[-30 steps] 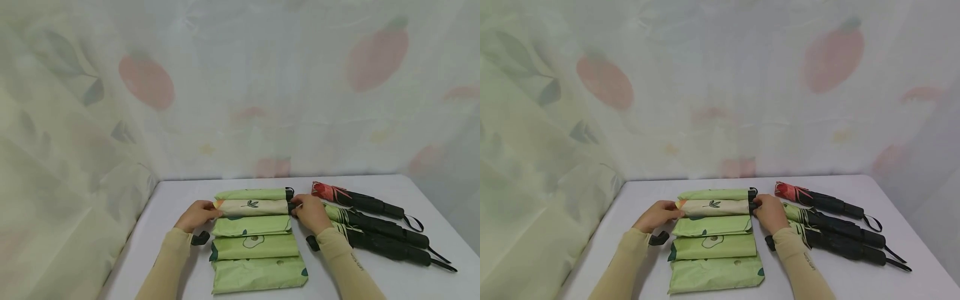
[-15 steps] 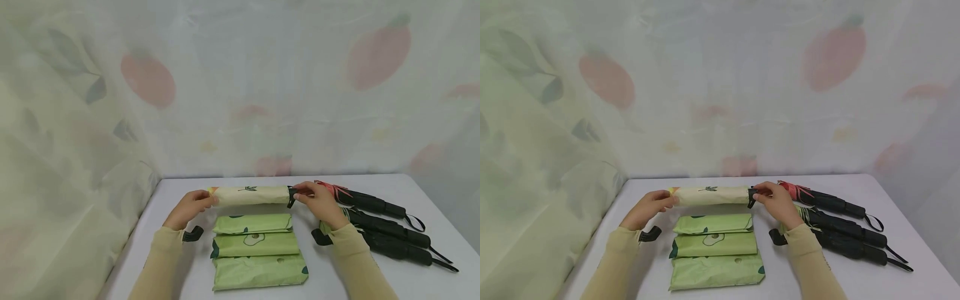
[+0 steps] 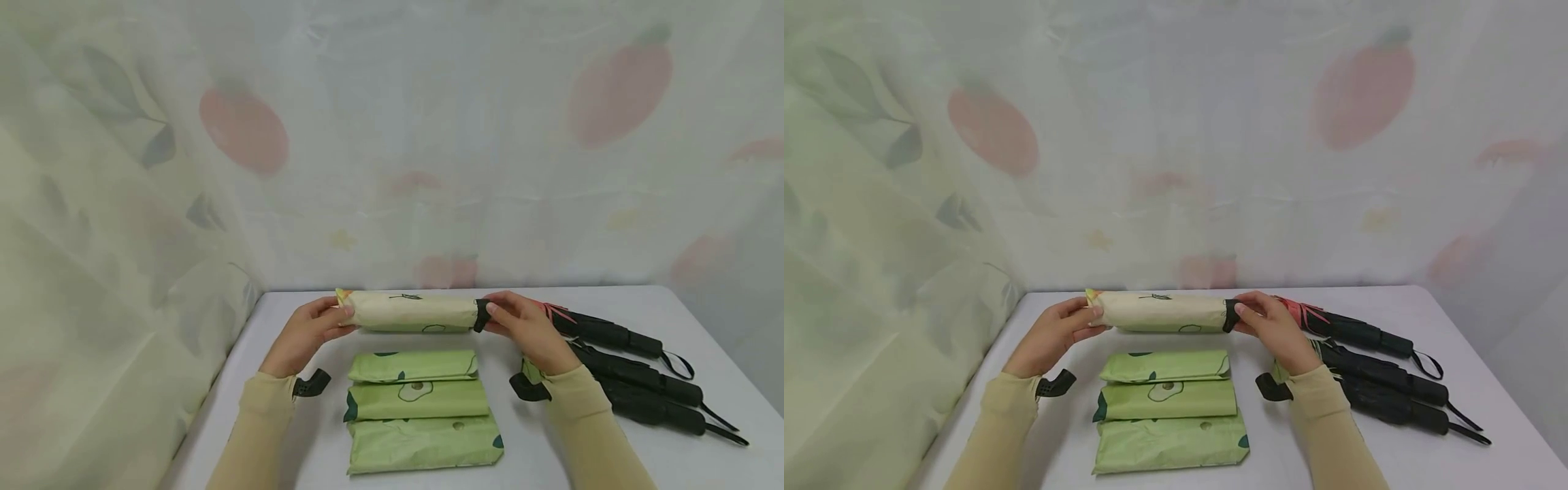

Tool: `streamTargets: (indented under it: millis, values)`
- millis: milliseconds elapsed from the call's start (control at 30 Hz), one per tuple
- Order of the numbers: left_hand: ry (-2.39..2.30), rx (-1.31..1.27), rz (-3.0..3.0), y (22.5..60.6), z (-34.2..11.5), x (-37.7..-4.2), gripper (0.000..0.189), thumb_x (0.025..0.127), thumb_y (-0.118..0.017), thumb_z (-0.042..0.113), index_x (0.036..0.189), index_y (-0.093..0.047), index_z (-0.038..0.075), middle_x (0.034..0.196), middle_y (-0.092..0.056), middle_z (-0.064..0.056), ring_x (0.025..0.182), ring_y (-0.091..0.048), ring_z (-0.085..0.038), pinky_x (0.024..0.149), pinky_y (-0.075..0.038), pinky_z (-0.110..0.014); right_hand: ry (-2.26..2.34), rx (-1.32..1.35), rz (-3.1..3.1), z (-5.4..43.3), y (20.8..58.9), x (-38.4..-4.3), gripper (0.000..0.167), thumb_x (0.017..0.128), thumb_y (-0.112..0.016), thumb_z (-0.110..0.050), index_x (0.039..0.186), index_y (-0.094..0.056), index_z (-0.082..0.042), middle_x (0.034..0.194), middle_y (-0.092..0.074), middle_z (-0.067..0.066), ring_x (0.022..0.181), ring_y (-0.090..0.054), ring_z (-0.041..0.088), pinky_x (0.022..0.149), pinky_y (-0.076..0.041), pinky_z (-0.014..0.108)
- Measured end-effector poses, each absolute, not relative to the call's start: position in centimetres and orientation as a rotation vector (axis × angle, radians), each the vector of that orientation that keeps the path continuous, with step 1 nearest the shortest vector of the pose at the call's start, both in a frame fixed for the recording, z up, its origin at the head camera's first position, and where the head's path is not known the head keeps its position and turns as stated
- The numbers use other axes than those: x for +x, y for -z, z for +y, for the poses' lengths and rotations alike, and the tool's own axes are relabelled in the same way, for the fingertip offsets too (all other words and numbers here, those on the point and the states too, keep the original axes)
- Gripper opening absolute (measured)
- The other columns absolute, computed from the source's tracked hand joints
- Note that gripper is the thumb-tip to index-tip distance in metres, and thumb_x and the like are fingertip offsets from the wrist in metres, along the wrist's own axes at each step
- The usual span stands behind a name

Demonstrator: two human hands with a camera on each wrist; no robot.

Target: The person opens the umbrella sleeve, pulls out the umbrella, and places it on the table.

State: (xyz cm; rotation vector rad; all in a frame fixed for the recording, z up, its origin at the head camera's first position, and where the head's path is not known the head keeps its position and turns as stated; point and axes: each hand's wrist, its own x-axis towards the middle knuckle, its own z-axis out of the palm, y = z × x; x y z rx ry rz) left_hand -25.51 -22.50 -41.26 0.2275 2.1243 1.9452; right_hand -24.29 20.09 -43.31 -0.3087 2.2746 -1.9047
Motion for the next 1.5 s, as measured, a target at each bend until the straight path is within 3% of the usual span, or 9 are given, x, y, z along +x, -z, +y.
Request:
streamTargets:
  millis: [167, 433, 733, 1167, 1367, 1500]
  values:
    - [-1.865, 0.161, 2.188, 41.1, -22.3, -25.3, 0.063, 0.103, -0.076, 0.041, 0.147, -0.059, -0.001, 0.142, -0.066, -0.019, 0.123, -0.074, -0.027, 0.109, -0.062, -0.04, 1.932, -0.288, 2.235, 19.8, 43.2, -24.4, 0.051, 0.116, -0.054, -0.028, 0.153, -0.048, 0.006, 0.142, -0.061, 0.027, 0.115, -0.071, 0.01, 0.103, -0.063, 0.027]
    - [-1.854, 0.177, 2.15, 41.4, -21.9, -25.2, 0.055, 0.103, -0.077, 0.036, 0.14, -0.063, -0.003, 0.134, -0.069, -0.019, 0.12, -0.075, -0.025, 0.108, -0.063, -0.037, 2.001, -0.228, 2.143, 19.4, 43.2, -24.3, 0.052, 0.117, -0.053, -0.031, 0.155, -0.049, 0.004, 0.151, -0.051, 0.021, 0.119, -0.064, 0.004, 0.102, -0.063, 0.026]
    - [-1.859, 0.245, 2.126, 41.1, -21.6, -25.0, 0.053, 0.1, -0.081, 0.026, 0.144, -0.063, 0.003, 0.14, -0.067, -0.018, 0.122, -0.073, -0.027, 0.111, -0.061, -0.049, 2.035, -0.261, 2.117, 19.6, 43.6, -24.3, 0.053, 0.112, -0.064, -0.03, 0.148, -0.054, 0.007, 0.125, -0.066, 0.002, 0.108, -0.071, 0.007, 0.098, -0.064, 0.026]
    - [-1.875, 0.212, 2.128, 41.4, -21.3, -24.9, 0.051, 0.101, -0.081, 0.031, 0.14, -0.065, 0.003, 0.138, -0.068, -0.016, 0.122, -0.072, -0.026, 0.109, -0.063, -0.05, 2.036, -0.25, 2.116, 19.8, 43.8, -23.9, 0.054, 0.113, -0.062, -0.03, 0.145, -0.055, 0.012, 0.123, -0.067, -0.001, 0.104, -0.072, 0.005, 0.094, -0.065, 0.025]
    - [-1.858, 0.23, 2.161, 41.4, -21.6, -25.0, 0.051, 0.101, -0.08, 0.034, 0.14, -0.066, 0.004, 0.139, -0.068, -0.016, 0.124, -0.071, -0.027, 0.112, -0.06, -0.053, 2.134, -0.262, 2.025, 19.8, 43.7, -24.1, 0.044, 0.113, -0.062, -0.027, 0.136, -0.06, 0.01, 0.113, -0.072, -0.003, 0.1, -0.074, 0.009, 0.092, -0.067, 0.029]
    - [-1.843, 0.224, 2.192, 41.1, -21.9, -24.9, 0.053, 0.1, -0.08, 0.036, 0.139, -0.066, 0.004, 0.137, -0.069, -0.016, 0.122, -0.073, -0.026, 0.109, -0.063, -0.049, 2.193, -0.247, 2.001, 19.7, 43.4, -24.1, 0.035, 0.111, -0.064, -0.026, 0.128, -0.065, 0.006, 0.107, -0.074, -0.004, 0.094, -0.076, 0.01, 0.087, -0.068, 0.029]
